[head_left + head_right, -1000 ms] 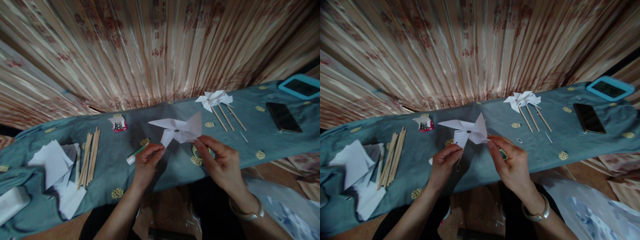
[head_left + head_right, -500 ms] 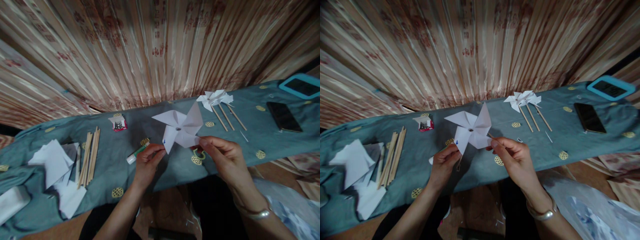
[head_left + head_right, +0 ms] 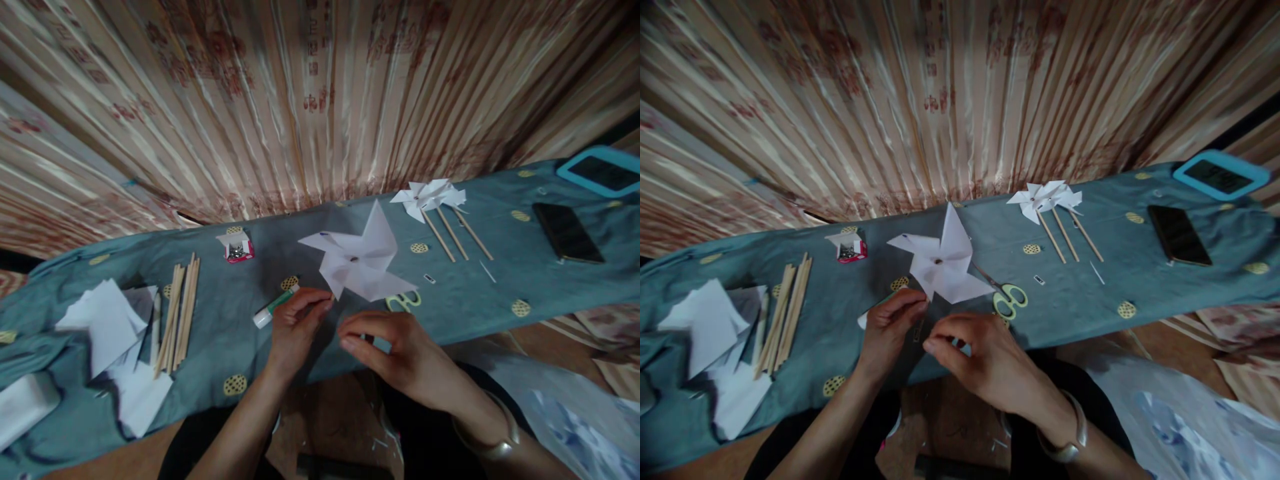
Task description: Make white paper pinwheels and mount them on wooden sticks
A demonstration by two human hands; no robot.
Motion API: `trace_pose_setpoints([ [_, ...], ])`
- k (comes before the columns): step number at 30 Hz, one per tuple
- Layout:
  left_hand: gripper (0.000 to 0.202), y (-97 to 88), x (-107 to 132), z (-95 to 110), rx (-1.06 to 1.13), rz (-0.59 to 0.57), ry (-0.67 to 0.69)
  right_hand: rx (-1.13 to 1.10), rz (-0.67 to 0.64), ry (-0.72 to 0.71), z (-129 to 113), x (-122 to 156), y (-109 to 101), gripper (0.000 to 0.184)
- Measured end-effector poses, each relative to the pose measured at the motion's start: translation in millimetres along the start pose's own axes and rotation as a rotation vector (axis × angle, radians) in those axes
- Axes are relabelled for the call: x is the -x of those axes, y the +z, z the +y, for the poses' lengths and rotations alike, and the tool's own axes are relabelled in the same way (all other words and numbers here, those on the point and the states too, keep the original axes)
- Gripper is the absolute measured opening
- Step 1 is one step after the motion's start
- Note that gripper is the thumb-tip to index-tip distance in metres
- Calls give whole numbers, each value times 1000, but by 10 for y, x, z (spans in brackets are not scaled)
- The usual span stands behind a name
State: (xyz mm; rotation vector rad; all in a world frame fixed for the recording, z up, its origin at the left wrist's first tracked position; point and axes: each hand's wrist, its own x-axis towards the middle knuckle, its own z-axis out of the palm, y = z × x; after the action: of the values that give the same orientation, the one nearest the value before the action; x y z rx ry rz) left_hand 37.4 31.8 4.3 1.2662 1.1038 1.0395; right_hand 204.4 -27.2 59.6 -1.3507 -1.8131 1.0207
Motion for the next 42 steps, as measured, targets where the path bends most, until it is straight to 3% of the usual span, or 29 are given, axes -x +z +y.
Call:
trace_pose_setpoints([
  [3, 7, -7, 4, -4, 12, 12, -22, 83, 78, -142, -149, 131, -59, 11],
  [5, 7, -4, 6, -10, 5, 12, -36, 197, 272, -265, -208, 217, -126, 9],
  [9, 7, 11, 9, -36, 23, 8, -11, 502, 679, -341, -160, 263, -231, 41],
  [12, 8, 23, 14, -59, 25, -5, 0, 708, 765, -326, -51, 193, -276, 60],
  [18, 6, 46, 33, -50, -10, -53, 13, 888, 669, -323, 41, 67, -365, 75],
  [30, 5, 60, 42, -40, 19, -91, 17, 912, 576, -244, 240, 48, -431, 64],
  [34, 5, 49, 31, -41, 28, -91, 9, 854, 524, -243, 295, 31, -377, 49],
  [37, 7, 43, 25, -28, 26, -73, -20, 724, 377, -191, 259, 27, -317, 39],
  [42, 7, 42, 22, 16, 55, -57, -40, 428, 15, -120, 157, 47, -173, 38],
])
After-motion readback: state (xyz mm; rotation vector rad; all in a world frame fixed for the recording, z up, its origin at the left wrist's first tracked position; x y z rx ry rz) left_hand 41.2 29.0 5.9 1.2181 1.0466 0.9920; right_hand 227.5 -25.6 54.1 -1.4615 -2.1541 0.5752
